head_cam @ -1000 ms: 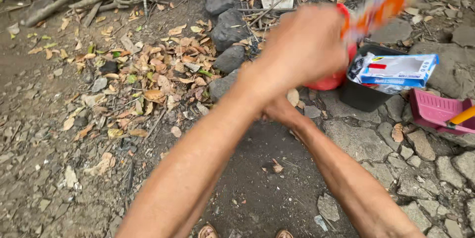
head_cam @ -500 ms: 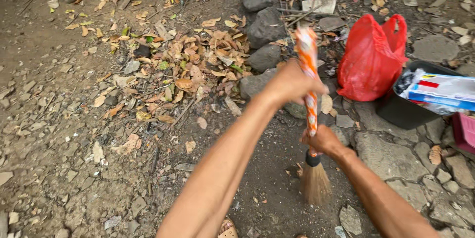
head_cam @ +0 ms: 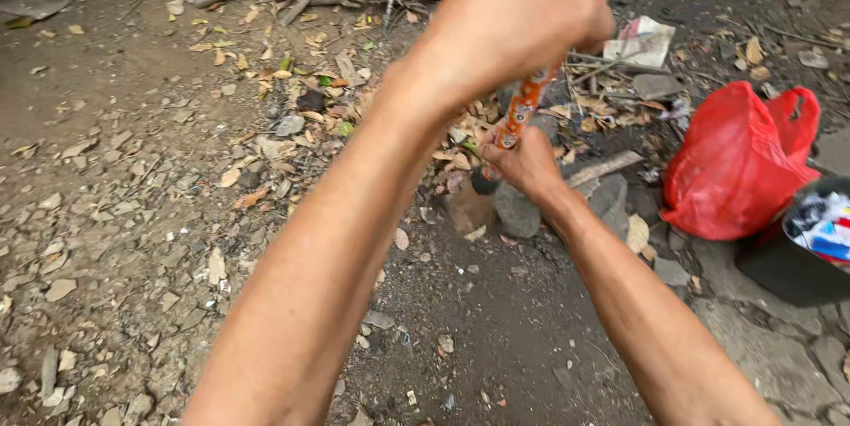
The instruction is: The person sweeps dry leaves and debris from a dirt and stone ground using a broom by hand, moving around different parts of an outdoor area.
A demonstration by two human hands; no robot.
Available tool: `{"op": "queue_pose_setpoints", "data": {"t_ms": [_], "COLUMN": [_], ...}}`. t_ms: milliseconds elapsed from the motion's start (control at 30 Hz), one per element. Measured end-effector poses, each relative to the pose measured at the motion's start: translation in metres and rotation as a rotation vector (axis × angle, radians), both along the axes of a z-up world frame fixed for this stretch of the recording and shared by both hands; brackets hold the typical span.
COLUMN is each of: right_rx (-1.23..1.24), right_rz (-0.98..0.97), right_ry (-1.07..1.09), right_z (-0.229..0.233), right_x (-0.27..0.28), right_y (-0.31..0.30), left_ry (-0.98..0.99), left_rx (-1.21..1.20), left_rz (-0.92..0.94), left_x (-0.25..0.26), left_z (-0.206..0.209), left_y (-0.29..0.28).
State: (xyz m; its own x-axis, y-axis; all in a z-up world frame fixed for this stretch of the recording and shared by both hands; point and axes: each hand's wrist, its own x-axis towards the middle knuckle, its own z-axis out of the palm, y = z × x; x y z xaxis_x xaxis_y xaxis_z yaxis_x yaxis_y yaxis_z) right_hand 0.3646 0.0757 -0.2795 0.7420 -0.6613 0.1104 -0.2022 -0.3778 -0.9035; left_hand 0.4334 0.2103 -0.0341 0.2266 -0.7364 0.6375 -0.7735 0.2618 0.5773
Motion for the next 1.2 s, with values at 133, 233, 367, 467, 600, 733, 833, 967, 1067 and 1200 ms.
{"op": "queue_pose_setpoints", "data": {"t_ms": [133, 233, 367, 467, 600, 733, 833, 967, 1067, 1200], "right_rx": [-0.280, -0.264, 0.004, 0.080, 0.221, 0.209, 0.118, 0.000, -0.064, -0.160], "right_rz": [-0.008, -0.007, -0.079, -0.050, 0.029, 0.159, 0.208, 0.371, 0.439, 0.565], "right_ry": [0.155, 0.230, 0.358, 0.377, 0.362, 0.163, 0.179, -0.001, 0.026, 0.085], "right_z": [-0.002, -0.023, -0.078, -0.135, -0.182, -0.166, -0.108, -0.003, 0.055, 0.102], "right_x": [-0.009, -0.012, -0.015, -0.017, 0.027, 0.094, 0.153, 0.230, 0.252, 0.302], "right_y": [0.008, 0.002, -0.013, -0.025, -0.044, -0.054, -0.057, -0.034, 0.011, 0.078], "left_ry": [0.187, 0.345, 0.438, 0.475, 0.413, 0.306, 0.155, 0.113, 0.097, 0.056], "left_rx": [0.138, 0.193, 0.271, 0.368, 0.459, 0.397, 0.334, 0.171, -0.150, -0.152], "left_rz": [0.052, -0.005, 0.008, 0.003, 0.066, 0.163, 0.289, 0.459, 0.542, 0.788], "left_x": [0.033, 0.045, 0.049, 0.048, 0.043, 0.064, 0.104, 0.162, 0.199, 0.244], "left_z": [-0.011, -0.036, -0.085, -0.122, -0.142, -0.111, -0.059, -0.001, 0.011, 0.007], "left_y": [0.011, 0.003, -0.020, -0.026, -0.032, -0.037, -0.031, 0.003, 0.042, 0.099]}}
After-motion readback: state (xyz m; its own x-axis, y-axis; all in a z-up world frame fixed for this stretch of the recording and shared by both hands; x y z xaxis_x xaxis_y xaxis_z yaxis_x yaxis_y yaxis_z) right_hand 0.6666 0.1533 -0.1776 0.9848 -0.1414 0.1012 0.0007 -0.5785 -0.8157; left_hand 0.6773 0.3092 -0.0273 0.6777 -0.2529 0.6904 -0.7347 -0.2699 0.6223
